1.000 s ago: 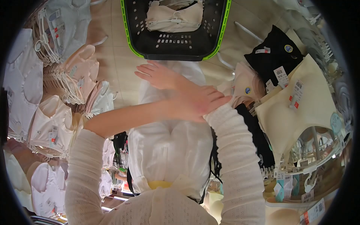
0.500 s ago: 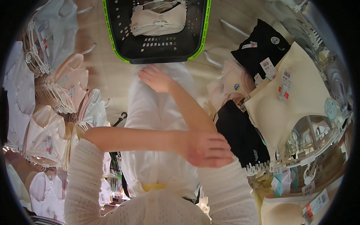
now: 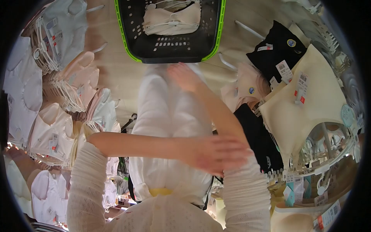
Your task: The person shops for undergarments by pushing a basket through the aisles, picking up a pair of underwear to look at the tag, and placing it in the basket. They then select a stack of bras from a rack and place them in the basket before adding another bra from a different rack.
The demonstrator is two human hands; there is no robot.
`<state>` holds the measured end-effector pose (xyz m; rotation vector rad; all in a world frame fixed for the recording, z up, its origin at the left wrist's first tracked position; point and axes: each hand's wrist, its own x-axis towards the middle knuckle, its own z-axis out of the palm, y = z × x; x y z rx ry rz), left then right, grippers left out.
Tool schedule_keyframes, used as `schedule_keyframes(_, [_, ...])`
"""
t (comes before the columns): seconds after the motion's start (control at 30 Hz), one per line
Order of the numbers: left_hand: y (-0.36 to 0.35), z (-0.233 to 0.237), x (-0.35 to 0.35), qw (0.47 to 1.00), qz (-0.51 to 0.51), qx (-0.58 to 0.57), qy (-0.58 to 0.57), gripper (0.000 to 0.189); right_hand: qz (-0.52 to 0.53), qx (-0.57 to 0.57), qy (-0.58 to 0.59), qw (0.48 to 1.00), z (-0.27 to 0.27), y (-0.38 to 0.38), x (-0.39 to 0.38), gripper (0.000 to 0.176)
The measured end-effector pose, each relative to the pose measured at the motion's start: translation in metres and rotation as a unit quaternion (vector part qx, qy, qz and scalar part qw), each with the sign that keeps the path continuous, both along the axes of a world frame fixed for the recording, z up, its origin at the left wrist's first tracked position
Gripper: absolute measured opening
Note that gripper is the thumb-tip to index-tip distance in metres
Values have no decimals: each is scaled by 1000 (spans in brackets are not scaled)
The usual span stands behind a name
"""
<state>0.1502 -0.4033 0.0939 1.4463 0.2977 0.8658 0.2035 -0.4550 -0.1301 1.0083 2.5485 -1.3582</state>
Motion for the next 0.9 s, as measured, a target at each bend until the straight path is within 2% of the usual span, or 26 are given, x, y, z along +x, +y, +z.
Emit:
schedule_keyframes(0.13, [-42,-29,-67,976,-30,-135,170,51,-16,-10,8,1000,6,-9,28,61])
schedule_keyframes(0.2, [-66,-35,-105,948,-69,-130,284,51,-32,-14,8,999,11,-21,39,57])
schedule_keyframes(0.27, [-89,-31,-139,915,-125,-161,347,50,-46,-16,9,999,20,-31,47,54])
schedule_keyframes(0.3, [-104,-31,-156,915,-124,-159,349,50,-55,-37,6,998,27,-35,50,54])
schedule_keyframes(0.37, [-126,-33,-179,879,-193,-161,406,50,-63,-53,4,997,34,-46,53,53])
schedule_keyframes(0.5, [-102,-56,-184,882,-187,-138,411,51,-99,-50,6,994,35,-46,46,54])
schedule_keyframes(0.57, [-91,-98,-185,859,-58,-159,484,52,-126,-58,9,990,34,-31,35,53])
schedule_keyframes(0.63, [-54,-142,-190,828,63,-77,551,55,-175,-29,-18,984,24,-7,25,53])
schedule_keyframes(0.77, [18,-220,-211,766,301,-11,568,70,-192,34,11,981,0,50,10,53])
schedule_keyframes(0.8, [28,-232,-213,766,302,-13,568,70,-208,51,6,977,-8,65,8,52])
schedule_keyframes(0.87, [47,-246,-212,695,332,-47,636,75,-221,67,-1,973,-24,87,6,50])
schedule_keyframes(0.9, [53,-252,-210,695,334,-49,635,75,-224,65,-33,972,-33,97,5,47])
